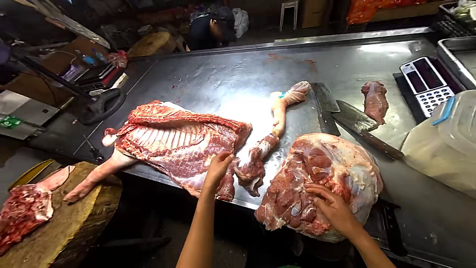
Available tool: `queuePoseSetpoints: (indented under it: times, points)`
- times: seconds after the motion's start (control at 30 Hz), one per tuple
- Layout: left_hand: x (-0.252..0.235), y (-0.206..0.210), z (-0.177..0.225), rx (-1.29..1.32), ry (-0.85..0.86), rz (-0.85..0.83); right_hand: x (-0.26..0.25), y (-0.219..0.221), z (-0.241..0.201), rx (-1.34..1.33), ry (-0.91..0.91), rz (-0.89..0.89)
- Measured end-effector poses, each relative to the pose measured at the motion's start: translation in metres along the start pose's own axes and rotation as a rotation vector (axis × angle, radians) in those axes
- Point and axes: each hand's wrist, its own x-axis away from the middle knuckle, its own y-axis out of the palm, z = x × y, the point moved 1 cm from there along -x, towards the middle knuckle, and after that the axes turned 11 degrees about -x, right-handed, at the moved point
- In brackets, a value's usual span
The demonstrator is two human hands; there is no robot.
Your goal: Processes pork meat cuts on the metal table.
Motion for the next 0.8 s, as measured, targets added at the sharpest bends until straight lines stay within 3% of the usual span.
queuePoseSetpoints:
  times: [0.23,0.3,0.37,0.5,0.7,0.8]
  points:
    - [-0.045,0.075,0.028,-0.628,-0.063,-0.192,0.008,0.008,-0.009,0.019,0.056,-0.016]
    - [-0.060,0.096,0.022,-0.689,-0.140,-0.227,0.013,0.011,-0.009,0.009,0.073,-0.023]
    - [-0.070,0.101,0.012,-0.588,-0.186,-0.215,0.020,0.013,-0.008,-0.006,0.118,-0.022]
    - [-0.063,0.077,0.004,-0.252,-0.107,-0.135,0.030,0.020,-0.008,-0.048,0.220,-0.060]
    - [0.000,0.021,0.074,0.538,0.166,0.131,0.013,0.037,-0.020,-0.015,0.208,-0.194]
    - [0.021,0.009,0.105,0.671,0.323,0.312,0.000,0.047,-0.035,-0.032,0.127,-0.221]
